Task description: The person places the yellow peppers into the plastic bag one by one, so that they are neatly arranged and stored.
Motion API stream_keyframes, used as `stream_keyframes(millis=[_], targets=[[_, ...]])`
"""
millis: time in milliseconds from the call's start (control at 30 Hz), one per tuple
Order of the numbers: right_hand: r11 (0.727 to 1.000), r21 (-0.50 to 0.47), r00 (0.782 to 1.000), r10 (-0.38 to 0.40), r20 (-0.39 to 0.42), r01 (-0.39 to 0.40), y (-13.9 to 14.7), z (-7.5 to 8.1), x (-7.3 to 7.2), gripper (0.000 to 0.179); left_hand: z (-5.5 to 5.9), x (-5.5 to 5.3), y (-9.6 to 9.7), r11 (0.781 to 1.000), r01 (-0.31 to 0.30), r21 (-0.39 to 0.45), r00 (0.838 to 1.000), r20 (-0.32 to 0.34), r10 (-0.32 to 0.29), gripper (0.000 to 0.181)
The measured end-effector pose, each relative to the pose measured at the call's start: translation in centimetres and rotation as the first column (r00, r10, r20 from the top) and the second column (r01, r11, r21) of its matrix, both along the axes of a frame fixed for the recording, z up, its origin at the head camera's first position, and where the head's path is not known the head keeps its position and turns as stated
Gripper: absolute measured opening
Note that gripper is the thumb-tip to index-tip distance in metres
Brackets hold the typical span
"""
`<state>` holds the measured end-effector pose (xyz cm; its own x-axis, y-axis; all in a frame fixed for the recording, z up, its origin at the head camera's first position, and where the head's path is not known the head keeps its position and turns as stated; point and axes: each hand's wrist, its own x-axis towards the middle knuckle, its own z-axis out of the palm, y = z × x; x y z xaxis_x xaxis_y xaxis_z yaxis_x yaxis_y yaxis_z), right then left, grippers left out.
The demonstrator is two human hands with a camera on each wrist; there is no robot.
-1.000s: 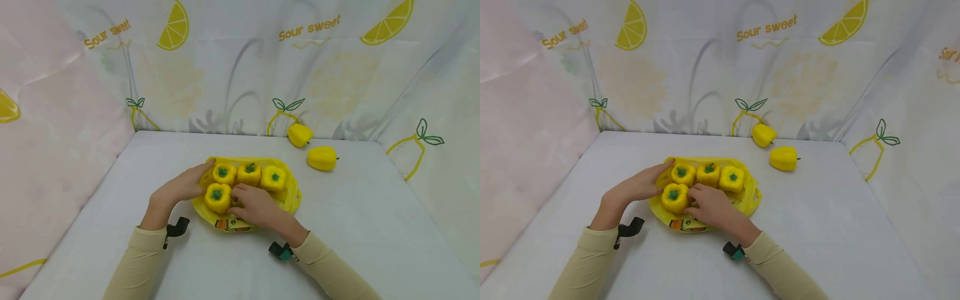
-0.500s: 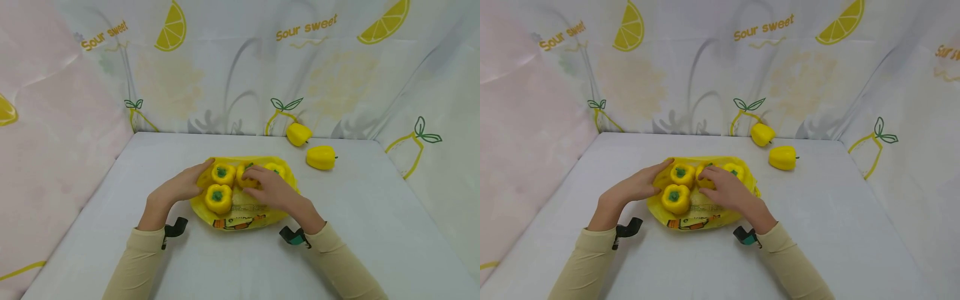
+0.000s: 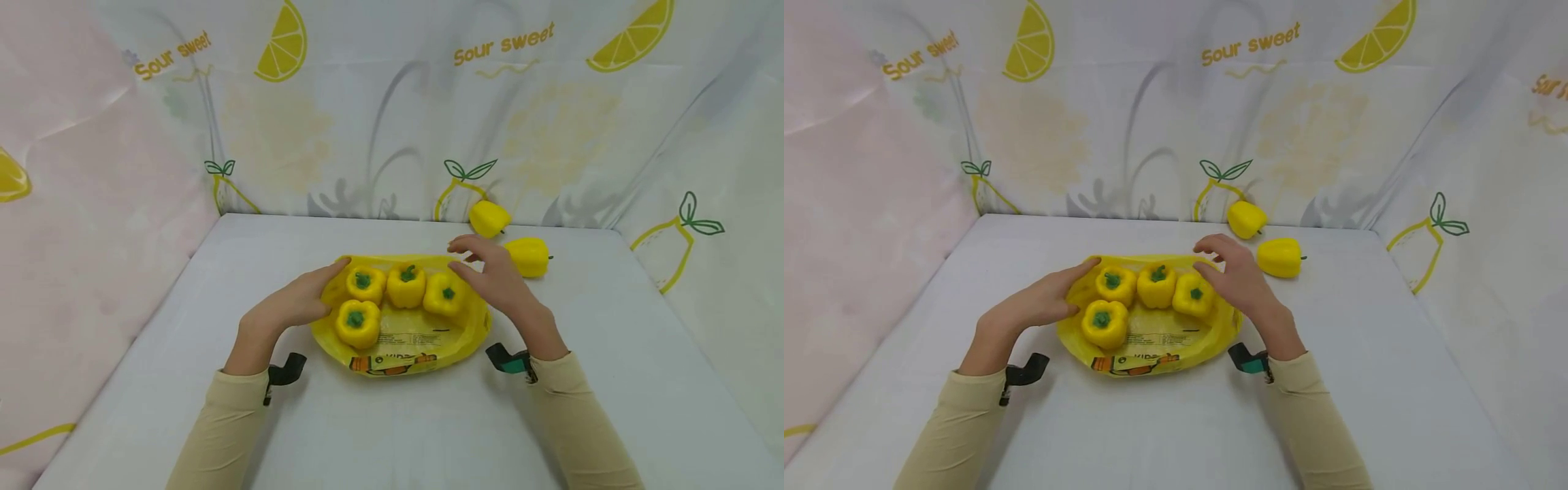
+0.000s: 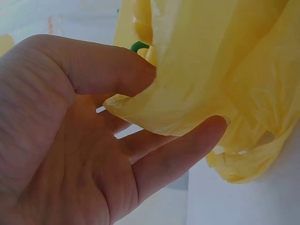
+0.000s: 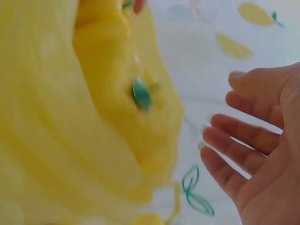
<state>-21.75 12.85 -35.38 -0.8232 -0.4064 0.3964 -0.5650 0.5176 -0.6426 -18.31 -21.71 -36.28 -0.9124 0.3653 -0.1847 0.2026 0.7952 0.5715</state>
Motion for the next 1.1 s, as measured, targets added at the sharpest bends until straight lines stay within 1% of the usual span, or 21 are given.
stream_keyframes(millis=[100,200,300,433,533,667,767,867,967,1100], targets=[[0.995,-0.005,0.995,-0.104,-0.002,0.104,1.9,-0.4,-1.1,0.029,0.0,0.0,0.0,1.000,-0.002,0.001,1.000,0.009,0.002,0.086],[0.981,0.009,0.981,-0.194,0.010,0.194,3.7,-0.8,-1.8,0.033,0.0,0.0,0.0,1.000,-0.007,-0.008,1.000,0.018,0.007,0.085],[0.962,0.052,0.962,-0.271,0.028,0.269,5.3,-1.2,-2.4,0.038,-0.1,0.0,0.0,1.000,0.000,-0.017,1.000,0.014,0.000,0.084],[0.926,0.151,0.927,-0.363,0.100,0.346,7.1,-1.6,-3.0,0.050,-0.1,0.0,0.0,1.000,0.007,-0.020,1.000,0.009,-0.007,0.083],[0.906,0.218,0.900,-0.401,0.172,0.362,8.3,-2.1,-3.3,0.059,-0.1,0.0,0.0,1.000,0.009,-0.017,1.000,0.008,-0.008,0.082],[0.903,0.263,0.887,-0.401,0.229,0.341,9.6,-3.4,-3.8,0.065,-0.1,0.0,0.1,1.000,0.006,-0.012,1.000,0.008,-0.006,0.082],[0.903,0.264,0.883,-0.401,0.242,0.338,10.4,-4.5,-4.1,0.066,-0.2,0.0,0.0,1.000,-0.001,-0.012,1.000,0.013,0.001,0.082],[0.899,0.251,0.874,-0.417,0.249,0.358,11.0,-5.3,-4.2,0.069,-0.2,0.0,0.0,1.000,0.000,-0.012,1.000,0.014,0.000,0.082],[0.893,0.243,0.862,-0.436,0.257,0.379,11.2,-5.8,-4.2,0.072,-0.2,0.0,-0.1,1.000,0.001,-0.016,1.000,0.013,-0.001,0.082],[0.885,0.245,0.849,-0.454,0.271,0.396,11.4,-6.0,-4.4,0.075,-0.2,0.1,0.0,1.000,0.005,-0.023,1.000,0.009,-0.005,0.081]])
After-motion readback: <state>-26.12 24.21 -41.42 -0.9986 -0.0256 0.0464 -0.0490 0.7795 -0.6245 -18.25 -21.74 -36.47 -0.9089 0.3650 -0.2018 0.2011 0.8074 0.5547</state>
